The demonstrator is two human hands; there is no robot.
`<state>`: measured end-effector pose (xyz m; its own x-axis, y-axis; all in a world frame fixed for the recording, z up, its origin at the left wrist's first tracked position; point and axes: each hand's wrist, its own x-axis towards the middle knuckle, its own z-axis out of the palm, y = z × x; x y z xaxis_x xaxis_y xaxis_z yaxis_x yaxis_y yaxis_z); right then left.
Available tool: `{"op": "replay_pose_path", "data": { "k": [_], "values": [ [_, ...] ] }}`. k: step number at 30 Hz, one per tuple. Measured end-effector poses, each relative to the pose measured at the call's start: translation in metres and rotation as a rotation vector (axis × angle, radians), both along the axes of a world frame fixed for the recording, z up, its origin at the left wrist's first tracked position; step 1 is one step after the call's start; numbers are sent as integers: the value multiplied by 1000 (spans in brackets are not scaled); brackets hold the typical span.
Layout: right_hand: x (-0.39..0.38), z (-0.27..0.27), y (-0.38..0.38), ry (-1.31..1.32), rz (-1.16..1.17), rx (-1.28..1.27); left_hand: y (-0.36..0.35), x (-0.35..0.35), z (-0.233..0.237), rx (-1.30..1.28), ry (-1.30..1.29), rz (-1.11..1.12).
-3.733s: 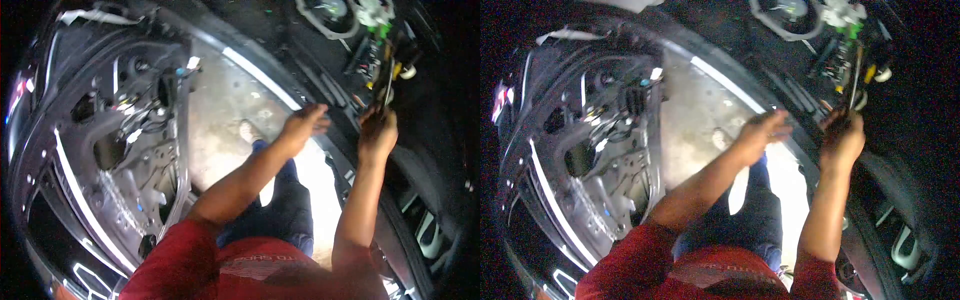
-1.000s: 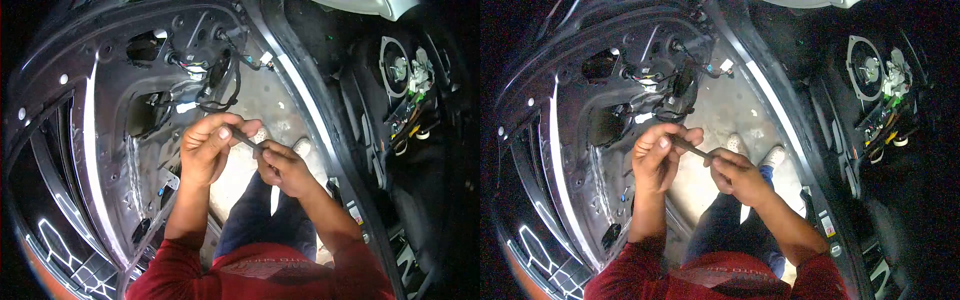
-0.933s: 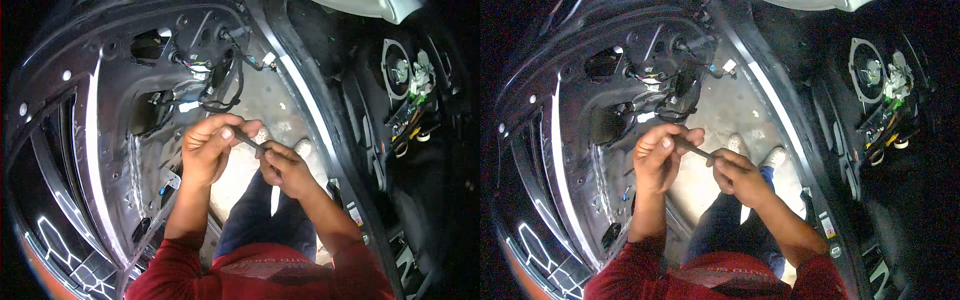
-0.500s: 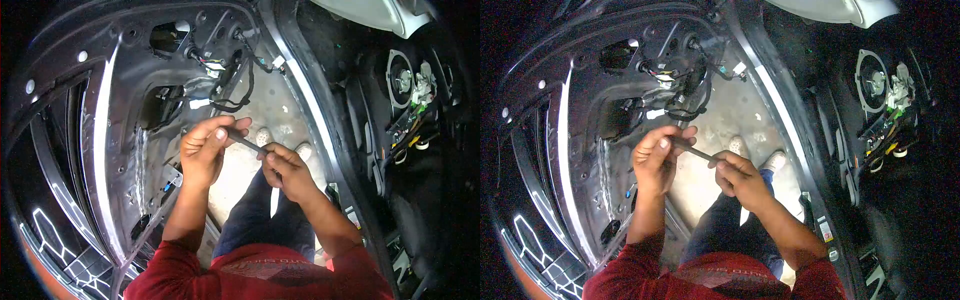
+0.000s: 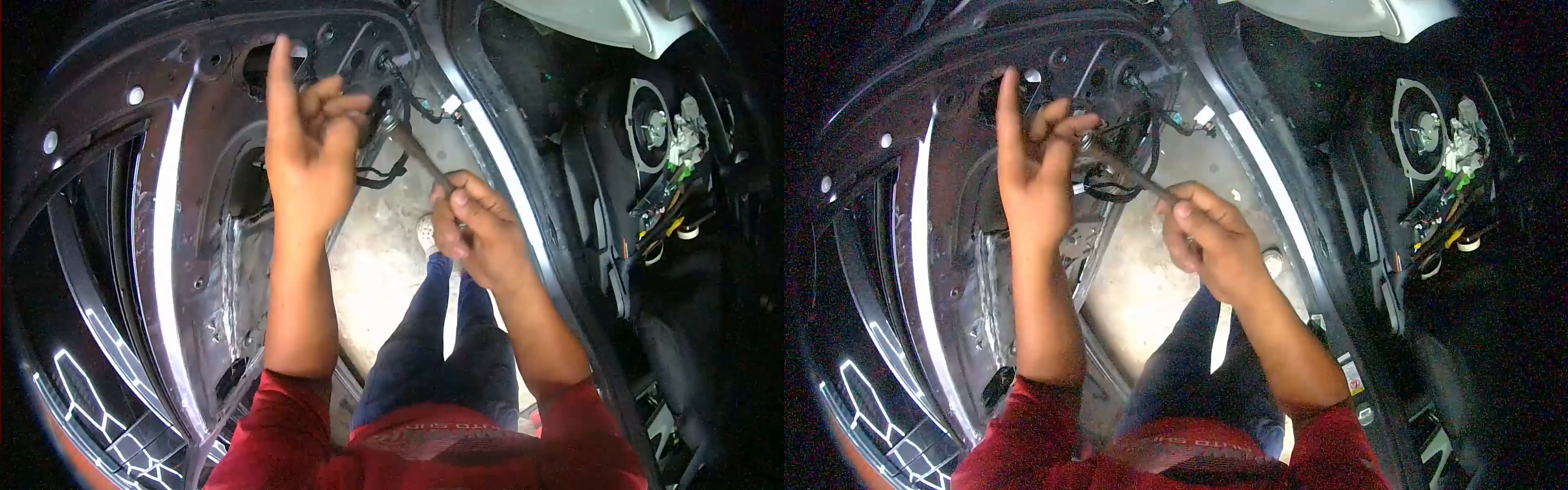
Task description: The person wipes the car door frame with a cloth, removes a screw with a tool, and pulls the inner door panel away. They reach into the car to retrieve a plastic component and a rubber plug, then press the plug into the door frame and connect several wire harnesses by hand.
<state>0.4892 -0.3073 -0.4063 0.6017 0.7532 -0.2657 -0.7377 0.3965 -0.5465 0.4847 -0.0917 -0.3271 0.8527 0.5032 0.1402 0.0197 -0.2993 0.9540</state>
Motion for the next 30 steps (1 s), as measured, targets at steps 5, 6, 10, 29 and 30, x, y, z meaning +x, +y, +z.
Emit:
{"op": "replay_pose_path", "data": {
  "k": [5,6,10,29,30],
  "values": [
    [4,4,-5,1,-59,-21,-8,9,22,285,163,107],
    [6,4,-5,-9,-61,-19,-10,0,35,482,259,109],
    [-4,8,-14,21,-44,19,-35,-30,89,1300,464,-157],
    [-30,-1,-120,12,-104,-18,0,56,70,2092,1296,-410],
    [-31,-2,-119,11,-108,-17,-2,59,67,2096,1291,-410]
  ]
}}
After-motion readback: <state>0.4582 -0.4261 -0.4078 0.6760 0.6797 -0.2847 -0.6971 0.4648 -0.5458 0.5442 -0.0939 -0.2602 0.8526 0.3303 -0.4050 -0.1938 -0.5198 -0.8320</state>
